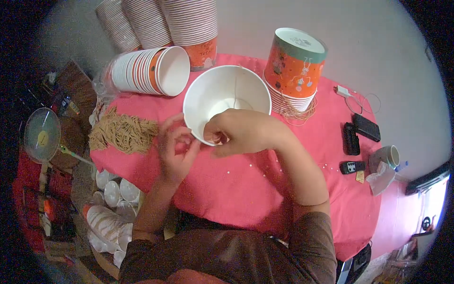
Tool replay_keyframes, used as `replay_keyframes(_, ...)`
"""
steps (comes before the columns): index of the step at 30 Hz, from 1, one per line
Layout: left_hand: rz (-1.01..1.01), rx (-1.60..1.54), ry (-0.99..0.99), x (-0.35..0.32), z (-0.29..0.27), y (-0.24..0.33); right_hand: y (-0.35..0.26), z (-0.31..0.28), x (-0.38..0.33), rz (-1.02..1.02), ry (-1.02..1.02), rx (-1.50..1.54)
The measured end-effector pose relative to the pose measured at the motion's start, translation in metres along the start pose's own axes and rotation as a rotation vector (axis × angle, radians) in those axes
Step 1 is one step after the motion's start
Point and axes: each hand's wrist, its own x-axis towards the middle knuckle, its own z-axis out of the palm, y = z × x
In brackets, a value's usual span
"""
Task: Attaching elastic strings to paper buckets for packaging.
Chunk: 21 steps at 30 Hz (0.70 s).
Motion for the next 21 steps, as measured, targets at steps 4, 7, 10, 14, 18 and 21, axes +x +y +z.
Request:
replay_keyframes(4,-0.033,-0.08,0.081,0.001,0.002,0.002,0.005,0.004,0.002,0.022,0.055,0.018)
replay_keyframes(7,-0.071,-0.147,0.028,-0.001,0.004,0.007,0.005,0.005,0.003,-0.03,0.144,0.047)
replay_keyframes(10,-0.16,-0.177,-0.032,-0.001,0.008,0.005,0.006,0.005,0.005,-0.014,0.168,0.038)
replay_keyframes(14,-0.177,-0.193,-0.029,0.001,0.014,0.007,0.008,0.005,0.005,-0.01,0.188,0.004)
replay_keyframes(18,-0.159,-0.189,-0.01,0.005,0.01,0.008,-0.006,-0.003,0.004,0.189,0.08,0.084)
replay_keyframes(21,-0.232,-0.261,0.031,0.006,0.003,0.003,-0.001,-0.002,0.0,0.162,0.233,-0.009)
